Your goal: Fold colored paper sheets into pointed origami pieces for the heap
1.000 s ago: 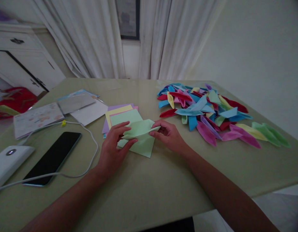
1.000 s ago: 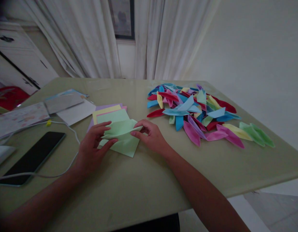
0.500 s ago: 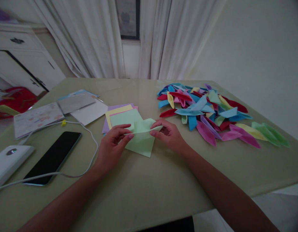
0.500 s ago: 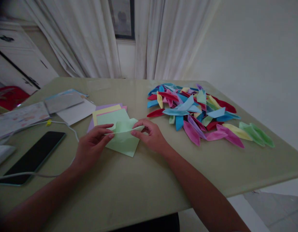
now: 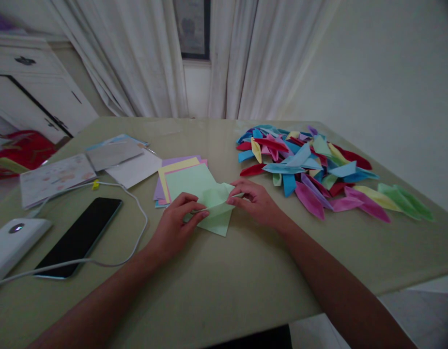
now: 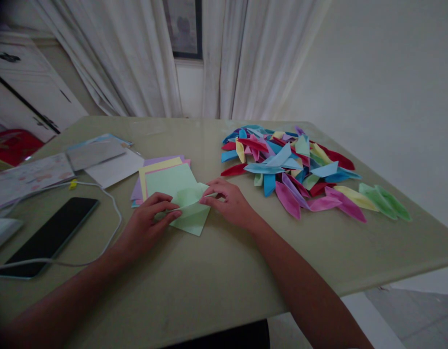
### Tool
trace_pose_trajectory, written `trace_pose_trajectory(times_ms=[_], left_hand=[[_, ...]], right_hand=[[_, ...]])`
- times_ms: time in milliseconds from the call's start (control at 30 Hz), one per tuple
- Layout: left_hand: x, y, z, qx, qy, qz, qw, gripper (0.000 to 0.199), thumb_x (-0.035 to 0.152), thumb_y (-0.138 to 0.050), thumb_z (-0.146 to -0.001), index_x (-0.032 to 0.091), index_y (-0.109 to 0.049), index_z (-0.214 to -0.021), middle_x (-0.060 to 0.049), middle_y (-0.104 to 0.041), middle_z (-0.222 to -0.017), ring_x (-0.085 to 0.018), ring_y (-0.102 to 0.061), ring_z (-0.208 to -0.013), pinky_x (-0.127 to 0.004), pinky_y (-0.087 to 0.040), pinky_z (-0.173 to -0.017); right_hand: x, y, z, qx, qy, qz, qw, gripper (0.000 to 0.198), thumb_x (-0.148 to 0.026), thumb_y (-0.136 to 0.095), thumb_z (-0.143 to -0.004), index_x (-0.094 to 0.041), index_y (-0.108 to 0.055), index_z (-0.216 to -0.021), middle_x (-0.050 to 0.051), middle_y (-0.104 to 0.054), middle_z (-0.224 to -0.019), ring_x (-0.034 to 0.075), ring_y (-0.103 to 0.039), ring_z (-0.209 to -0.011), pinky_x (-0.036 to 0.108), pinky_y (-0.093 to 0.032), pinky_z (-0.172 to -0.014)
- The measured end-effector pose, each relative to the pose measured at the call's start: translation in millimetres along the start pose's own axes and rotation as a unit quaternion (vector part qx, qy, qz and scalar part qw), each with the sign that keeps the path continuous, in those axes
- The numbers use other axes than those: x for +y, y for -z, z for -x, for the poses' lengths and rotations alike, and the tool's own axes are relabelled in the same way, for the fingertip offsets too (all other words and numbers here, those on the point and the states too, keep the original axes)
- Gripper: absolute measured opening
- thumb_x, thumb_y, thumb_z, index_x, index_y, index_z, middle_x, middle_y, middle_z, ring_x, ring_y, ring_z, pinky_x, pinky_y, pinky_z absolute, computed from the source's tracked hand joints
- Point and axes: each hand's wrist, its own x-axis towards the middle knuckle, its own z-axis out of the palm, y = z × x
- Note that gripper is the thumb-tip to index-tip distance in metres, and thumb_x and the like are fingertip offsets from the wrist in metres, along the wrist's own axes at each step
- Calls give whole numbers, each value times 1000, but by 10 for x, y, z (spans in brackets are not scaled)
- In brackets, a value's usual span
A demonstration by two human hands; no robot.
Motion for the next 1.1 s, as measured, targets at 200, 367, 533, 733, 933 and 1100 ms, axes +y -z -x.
trace_pose_trajectory(times_ms=[200,367,533,733,933,1100], left_hand=[[18,5,-9,15,2,6,1000,24,30,-56,-105,20,-72,-89,-4,-61,-97,-19,-61,-90,-30,-50,-80],[32,5,-8,-3,-16,27,1000,19,27,-56,-105,21,-74,-101,-4,-66,-99,-18,-63,-92,-30,-50,-81],[41,36,-18,58,29,53,997,8,26,-70,-97,23,-76,-93,-1,-67,-90,-15,-63,-79,-26,-51,-71],[49,60,-22,107,61,98,987,5,28,-77,-91,24,-80,-94,0,-66,-88,-13,-64,-74,-24,-52,-65],[52,43,-33,90,82,165,979,18,32,-84,-84,23,-79,-98,-3,-72,-98,-18,-69,-87,-27,-56,-71],[127,53,-40,50,123,149,980,22,38,-78,-89,23,-80,-104,-3,-77,-90,-19,-71,-78,-31,-58,-71]], right_hand=[[-4,11,-1,-33,-15,0,999,21,-35,-71,-96,-19,-80,-85,6,-72,-104,18,-66,-86,30,-49,-77],[9,19,-5,-41,-26,-3,999,27,-38,-68,-99,-18,-77,-84,6,-72,-103,18,-66,-86,29,-48,-77],[-21,11,-4,-23,-24,-6,999,28,-39,-66,-100,-18,-75,-85,3,-69,-88,16,-63,-78,28,-46,-72],[-23,-62,23,-17,-68,-103,992,19,-38,-72,-96,-19,-73,-96,3,-69,-88,17,-68,-79,28,-52,-72],[-17,-86,37,32,-46,-89,994,27,-37,-81,-88,-23,-68,-107,3,-65,-105,16,-64,-81,28,-53,-73],[-55,-70,24,18,-55,-49,997,19,-38,-79,-91,-20,-75,-98,2,-72,-91,17,-64,-78,28,-49,-70]])
